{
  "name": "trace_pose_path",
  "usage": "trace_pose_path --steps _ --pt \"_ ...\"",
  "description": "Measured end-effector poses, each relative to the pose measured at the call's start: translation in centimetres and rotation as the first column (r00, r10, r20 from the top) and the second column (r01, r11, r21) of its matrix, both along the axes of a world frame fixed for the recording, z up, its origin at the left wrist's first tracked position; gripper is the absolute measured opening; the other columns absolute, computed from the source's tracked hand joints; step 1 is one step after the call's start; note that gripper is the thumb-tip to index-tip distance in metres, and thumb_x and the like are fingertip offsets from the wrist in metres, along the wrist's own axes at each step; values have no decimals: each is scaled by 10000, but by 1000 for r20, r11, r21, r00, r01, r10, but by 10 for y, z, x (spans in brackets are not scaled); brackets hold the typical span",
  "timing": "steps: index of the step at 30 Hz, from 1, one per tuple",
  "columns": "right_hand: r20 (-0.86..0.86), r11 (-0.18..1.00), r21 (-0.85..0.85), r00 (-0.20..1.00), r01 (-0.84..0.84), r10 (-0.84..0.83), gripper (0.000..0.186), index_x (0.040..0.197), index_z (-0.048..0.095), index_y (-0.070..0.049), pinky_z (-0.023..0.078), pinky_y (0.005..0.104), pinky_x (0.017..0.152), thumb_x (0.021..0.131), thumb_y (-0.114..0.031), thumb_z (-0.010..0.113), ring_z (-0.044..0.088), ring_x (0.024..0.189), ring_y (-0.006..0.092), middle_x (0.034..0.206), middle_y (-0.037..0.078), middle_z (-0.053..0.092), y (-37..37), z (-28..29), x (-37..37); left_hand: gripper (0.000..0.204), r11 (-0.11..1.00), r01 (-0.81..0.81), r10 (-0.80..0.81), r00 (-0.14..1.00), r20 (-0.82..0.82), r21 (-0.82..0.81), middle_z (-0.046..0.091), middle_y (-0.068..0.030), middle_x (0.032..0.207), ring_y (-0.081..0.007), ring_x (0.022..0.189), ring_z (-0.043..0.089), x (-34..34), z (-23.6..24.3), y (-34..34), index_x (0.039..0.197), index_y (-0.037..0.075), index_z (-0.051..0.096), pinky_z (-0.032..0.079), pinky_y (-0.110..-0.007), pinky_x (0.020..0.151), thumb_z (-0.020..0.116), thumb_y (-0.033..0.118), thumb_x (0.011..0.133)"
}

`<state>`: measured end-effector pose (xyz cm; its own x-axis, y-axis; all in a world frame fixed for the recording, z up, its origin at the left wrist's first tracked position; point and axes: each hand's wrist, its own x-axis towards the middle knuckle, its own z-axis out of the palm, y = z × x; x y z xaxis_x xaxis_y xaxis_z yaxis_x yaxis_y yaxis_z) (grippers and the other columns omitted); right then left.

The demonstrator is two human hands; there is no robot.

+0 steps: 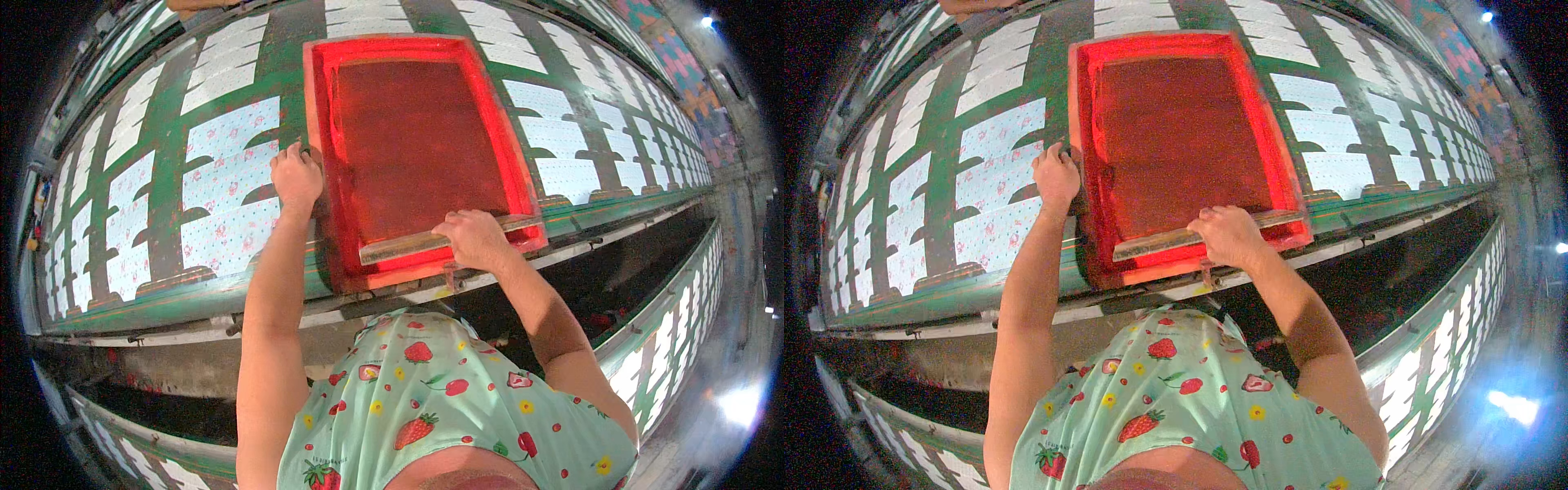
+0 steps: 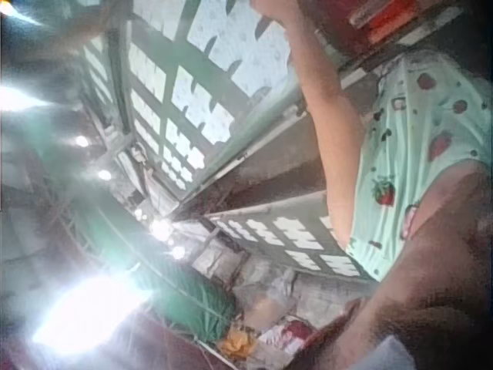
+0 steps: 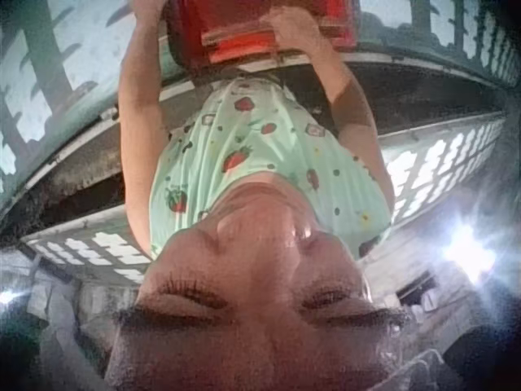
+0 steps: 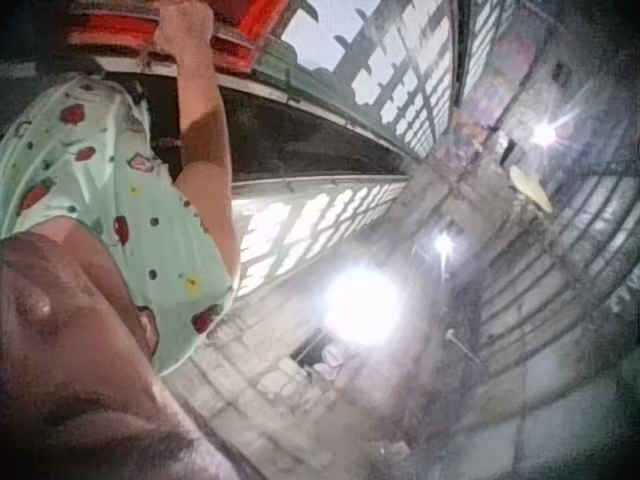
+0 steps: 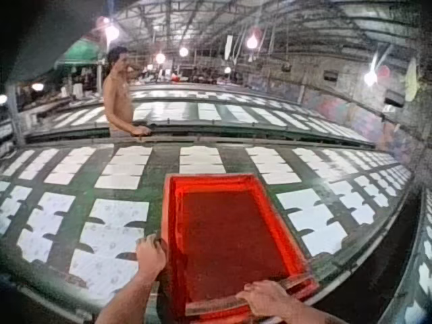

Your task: The person holds a red screen-printing frame and repeatedly uses a squeegee to pull red ink across the mesh onto patterned paper laid out on a long green workbench. The person repositions the frame and repeats the squeegee strokes multiple times along the bench.

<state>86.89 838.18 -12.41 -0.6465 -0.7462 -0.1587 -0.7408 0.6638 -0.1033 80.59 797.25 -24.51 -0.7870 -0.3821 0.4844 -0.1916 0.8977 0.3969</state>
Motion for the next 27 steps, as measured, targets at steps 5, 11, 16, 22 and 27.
trace_pose_path --steps 5,11,16,22,27 --pt "-20 986 -167 1000 -2 -1 581 1211 802 -107 566 518 1019 808 -508 919 682 1181 355 1190 120 731 13 -8 34 329 999 -31 30 999 30 11 788 -220 1226 -435 1179 694 1 3 2 1300 32 771 538 -533 1076 648 182 1034" --pt "-50 953 -296 997 -70 58 693 1258 769 -75 547 530 1037 828 -604 889 635 1216 369 1231 128 696 29 -19 51 318 998 -41 45 996 74 -54 783 -219 1224 -442 1188 691 1 4 1 1274 20 766 545 -543 1065 603 195 1064" --pt "51 906 -405 987 -119 153 591 1243 789 -72 544 520 1045 919 -564 825 653 1229 348 1262 125 731 72 -12 31 329 999 -27 20 986 164 39 772 -245 1194 -468 1144 714 8 24 16 1216 9 768 575 -576 1010 585 251 1088" --pt "-57 766 -642 997 9 -60 361 1204 794 -72 559 507 1095 895 -229 895 686 1238 360 1259 109 759 178 -10 -16 515 991 -118 134 884 448 -63 777 -331 1163 -536 1093 758 11 58 39 1203 -18 773 600 -649 963 508 417 1125" --pt "24 704 -673 958 226 -284 353 1249 779 -62 542 514 1140 914 -147 853 651 1297 396 1374 142 718 242 -37 -46 653 946 -323 297 810 505 -39 770 -385 1163 -561 1154 748 3 47 44 1129 -68 807 578 -656 1017 440 471 1164"
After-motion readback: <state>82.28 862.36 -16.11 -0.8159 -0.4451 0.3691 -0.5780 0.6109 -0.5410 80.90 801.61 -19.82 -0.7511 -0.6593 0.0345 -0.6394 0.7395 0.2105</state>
